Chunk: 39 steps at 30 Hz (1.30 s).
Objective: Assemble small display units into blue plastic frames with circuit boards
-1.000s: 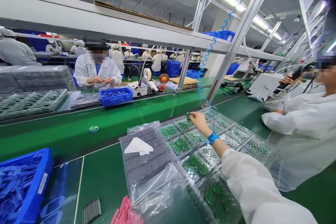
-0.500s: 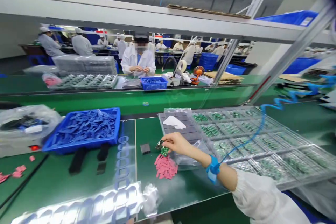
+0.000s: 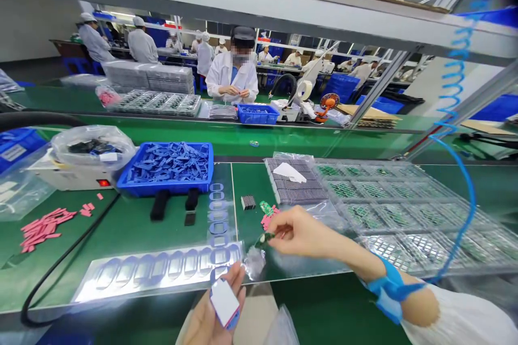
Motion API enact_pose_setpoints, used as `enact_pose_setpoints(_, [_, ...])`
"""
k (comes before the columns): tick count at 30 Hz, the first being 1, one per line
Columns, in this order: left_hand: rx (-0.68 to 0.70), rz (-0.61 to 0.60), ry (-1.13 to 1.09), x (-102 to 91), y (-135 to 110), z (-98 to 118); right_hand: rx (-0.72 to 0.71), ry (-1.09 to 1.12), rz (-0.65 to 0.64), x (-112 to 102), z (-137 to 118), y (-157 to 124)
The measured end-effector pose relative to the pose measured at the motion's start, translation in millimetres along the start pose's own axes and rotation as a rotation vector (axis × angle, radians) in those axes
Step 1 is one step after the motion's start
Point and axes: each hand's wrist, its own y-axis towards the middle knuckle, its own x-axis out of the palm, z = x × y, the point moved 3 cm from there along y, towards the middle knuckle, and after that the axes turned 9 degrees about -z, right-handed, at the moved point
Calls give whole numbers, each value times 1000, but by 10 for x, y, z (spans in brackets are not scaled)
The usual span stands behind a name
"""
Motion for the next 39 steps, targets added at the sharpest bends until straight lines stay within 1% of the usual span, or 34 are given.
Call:
enact_pose_setpoints(3, [-12,-58,-36,61,117,-43,-31,-38,-31,187,-276,-103])
enact_pose_setpoints(5, [-21,-63,-81,98,139,-88,-30,-59,-9,256,-358,-121])
enact_pose_setpoints(7, [-8,-41,-108,125,129,-119,-29,-47,16,288,-377,-125])
enact_pose_setpoints(9, [11,10,-106,138,105,-127,-47,-2,23,298,-362,-139])
enact_pose_setpoints(12, [22,119,-77,146,78,-114,-76,62,-7,302,-324,-188])
enact_pose_setpoints(14, [13,183,-74,153,75,-109,-83,61,-37,316,-305,-224])
enact_pose_setpoints(16, [-1,233,-83,164,83,-116,-82,27,-30,342,-294,-250])
enact_pose_setpoints(19, [5,298,-90,185,95,-129,-110,-23,58,397,-288,-265])
enact_pose_setpoints(22, [34,342,-89,206,94,-125,-271,-107,182,452,-308,-287])
enact_pose_setpoints(24, [31,361,-84,215,87,-123,-386,-219,240,485,-325,-316])
enact_pose_setpoints(26, [21,373,-67,222,79,-125,-458,-371,296,511,-340,-347])
enact_pose_setpoints(29, [21,372,-28,232,69,-133,-532,-620,401,537,-370,-380])
enact_pose_setpoints(31, [38,342,2,248,66,-131,-555,-714,439,550,-386,-383])
enact_pose_setpoints(33, [64,317,47,267,60,-109,-544,-705,483,541,-399,-384])
enact_pose_setpoints(35, [79,318,100,281,46,-71,-502,-612,536,509,-416,-397])
enact_pose_setpoints(36, [84,328,125,284,37,-49,-467,-548,539,493,-428,-405])
enact_pose_setpoints(39, [113,349,200,278,15,15,-380,-354,447,484,-495,-422])
